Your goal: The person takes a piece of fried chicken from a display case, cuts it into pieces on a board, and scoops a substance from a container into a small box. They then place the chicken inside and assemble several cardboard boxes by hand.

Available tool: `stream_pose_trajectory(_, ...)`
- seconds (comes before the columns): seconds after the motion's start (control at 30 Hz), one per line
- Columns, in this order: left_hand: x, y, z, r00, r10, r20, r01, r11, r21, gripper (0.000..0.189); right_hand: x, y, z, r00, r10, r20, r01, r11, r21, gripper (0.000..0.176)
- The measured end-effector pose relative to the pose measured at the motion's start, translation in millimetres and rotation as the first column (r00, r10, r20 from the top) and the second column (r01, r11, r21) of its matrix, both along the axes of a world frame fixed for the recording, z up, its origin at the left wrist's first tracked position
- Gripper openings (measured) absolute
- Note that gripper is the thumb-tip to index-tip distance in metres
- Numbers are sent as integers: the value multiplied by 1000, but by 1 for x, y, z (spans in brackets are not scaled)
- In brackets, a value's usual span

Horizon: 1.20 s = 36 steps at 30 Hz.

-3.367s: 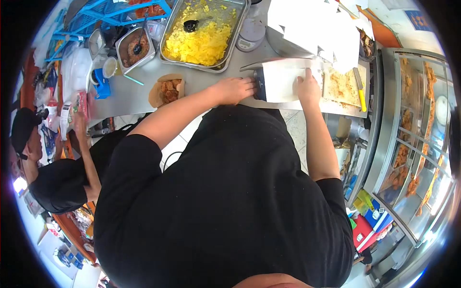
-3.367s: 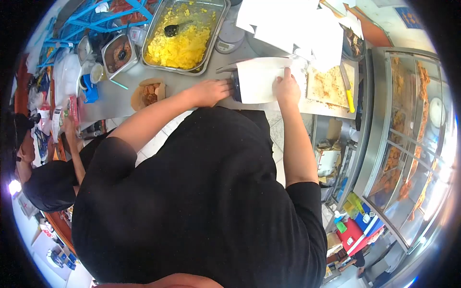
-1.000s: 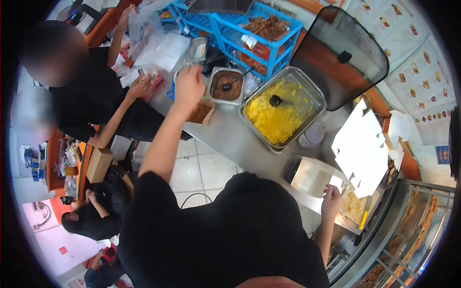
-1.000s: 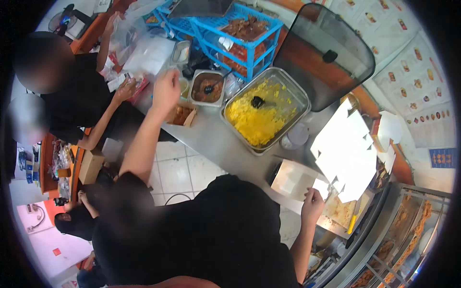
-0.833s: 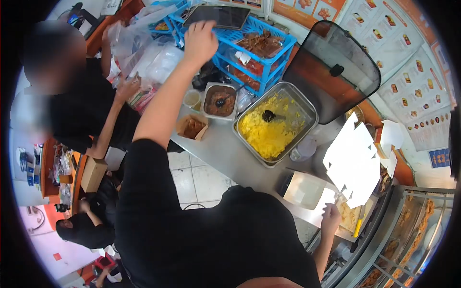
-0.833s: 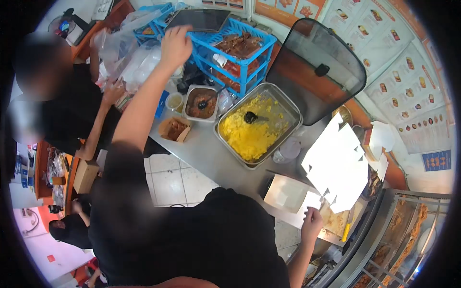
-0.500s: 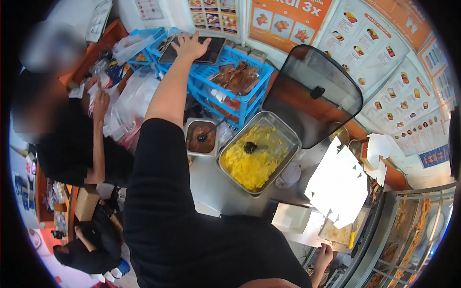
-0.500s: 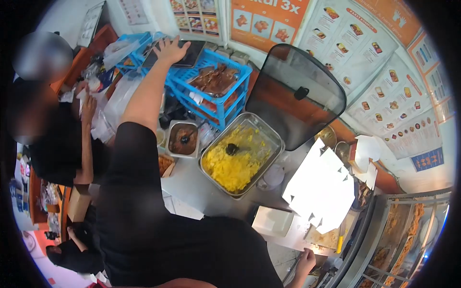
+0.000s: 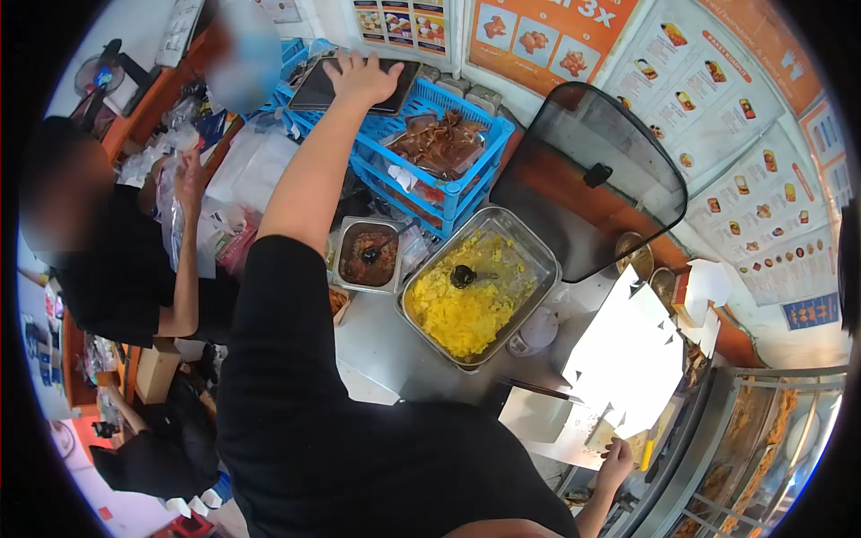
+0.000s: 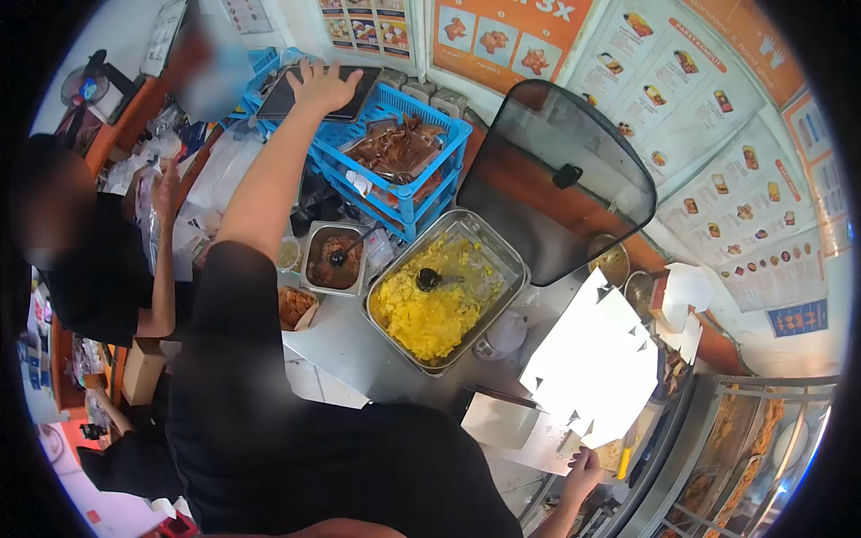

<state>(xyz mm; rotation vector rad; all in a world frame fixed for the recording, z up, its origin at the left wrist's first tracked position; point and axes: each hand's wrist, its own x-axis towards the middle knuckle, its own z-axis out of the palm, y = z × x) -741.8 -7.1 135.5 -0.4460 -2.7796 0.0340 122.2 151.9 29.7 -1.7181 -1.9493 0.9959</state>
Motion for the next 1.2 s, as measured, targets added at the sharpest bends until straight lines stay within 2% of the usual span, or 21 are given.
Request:
stream_pose_trajectory(0.03, 1, -2, 0, 1000, 5, -6, -5, 1000, 14, 82, 1, 0, 1, 1000, -12, -28, 12, 1000, 19, 28)
stream_pose_trajectory(0.1, 3, -5, 1, 983, 40, 178, -59, 993, 102, 85, 10, -6, 2, 998, -17, -55, 20, 998, 52, 27)
stream_pose_trajectory(0.13, 6, -6, 2, 1000, -12, 10, 10, 983, 185, 83, 18, -11, -1, 997, -60, -50, 63, 996, 57, 26)
stream_pose_trajectory(0.17, 7, -2, 4, 1000, -19, -1, 19, 982, 189, 83, 26, -17, -6, 993, -106, -43, 108, 992, 58, 25)
stream_pose_trajectory(0.2, 14, 3, 6, 977, -72, -201, 119, 965, 234, 79, 35, -21, -11, 989, -132, -68, 135, 990, 32, 23)
stream_pose_trajectory(0.27, 40, 18, 3, 804, -160, -573, 377, 882, 283, 65, 51, -30, -22, 981, -173, -87, 175, 984, 22, 23)
stream_pose_trajectory(0.3, 76, 28, 16, 776, -279, -565, 518, 793, 321, 54, 57, -33, -30, 973, -206, -108, 208, 978, 11, 22)
stream_pose_trajectory(0.37, 155, 44, 36, 648, -601, -467, 758, 454, 468, 21, 60, -30, -37, 960, -214, -182, 218, 976, 2, 23)
stream_pose_trajectory(0.4, 196, 57, 26, 653, -690, -313, 687, 366, 628, 13, 56, -26, -37, 952, -258, -164, 272, 960, 72, 24)
stream_pose_trajectory(0.43, 245, 63, 32, 594, -774, -222, 679, 333, 654, 11, 54, -21, -35, 941, -305, -149, 326, 934, 144, 25)
stream_pose_trajectory(0.47, 282, 75, 21, 470, -857, -211, 643, 169, 747, 9, 54, -10, -30, 929, -353, -107, 366, 918, 153, 26)
stream_pose_trajectory(0.5, 313, 86, 9, 426, -889, -169, 678, 191, 710, 15, 48, 1, -23, 931, -348, -109, 362, 918, 161, 26)
stream_pose_trajectory(0.57, 371, 106, -8, 425, -903, 68, 615, 343, 710, 33, 22, 25, -4, 939, -258, -229, 340, 808, 482, 31)
stream_pose_trajectory(0.63, 421, 126, -33, 594, -786, 170, 545, 549, 634, 58, -9, 50, 17, 915, -244, -323, 388, 753, 532, 38)
stream_pose_trajectory(0.7, 444, 138, -49, 567, -783, 256, 524, 582, 621, 65, -33, 74, 26, 973, -142, -184, 229, 719, 656, 43)
stream_pose_trajectory(0.77, 463, 139, -51, 537, -771, 343, 508, 620, 598, 73, -51, 91, 22, 1000, 19, -22, -2, 801, 598, 49)
stream_pose_trajectory(0.83, 481, 137, -48, 323, -756, 570, 573, 636, 518, 77, -56, 108, -8, 977, 108, 182, -181, 874, 451, 53)
stream_pose_trajectory(0.93, 520, 123, -36, 310, -739, 598, 585, 644, 492, 78, -93, 59, 19, 872, 57, 486, -254, 902, 350, 57)
stream_pose_trajectory(0.97, 530, 121, -39, 319, -737, 596, 584, 648, 490, 78, -92, 59, 16, 875, 63, 481, -259, 899, 353, 57)
stream_pose_trajectory(1.07, 552, 122, -59, 526, -773, 355, 686, 632, 361, 72, -89, 61, 9, 865, 36, 500, -243, 903, 355, 57)
stream_pose_trajectory(1.2, 567, 129, -44, 580, -768, 272, 667, 639, 382, 67, -82, 62, 8, 858, 53, 511, -286, 875, 390, 57)
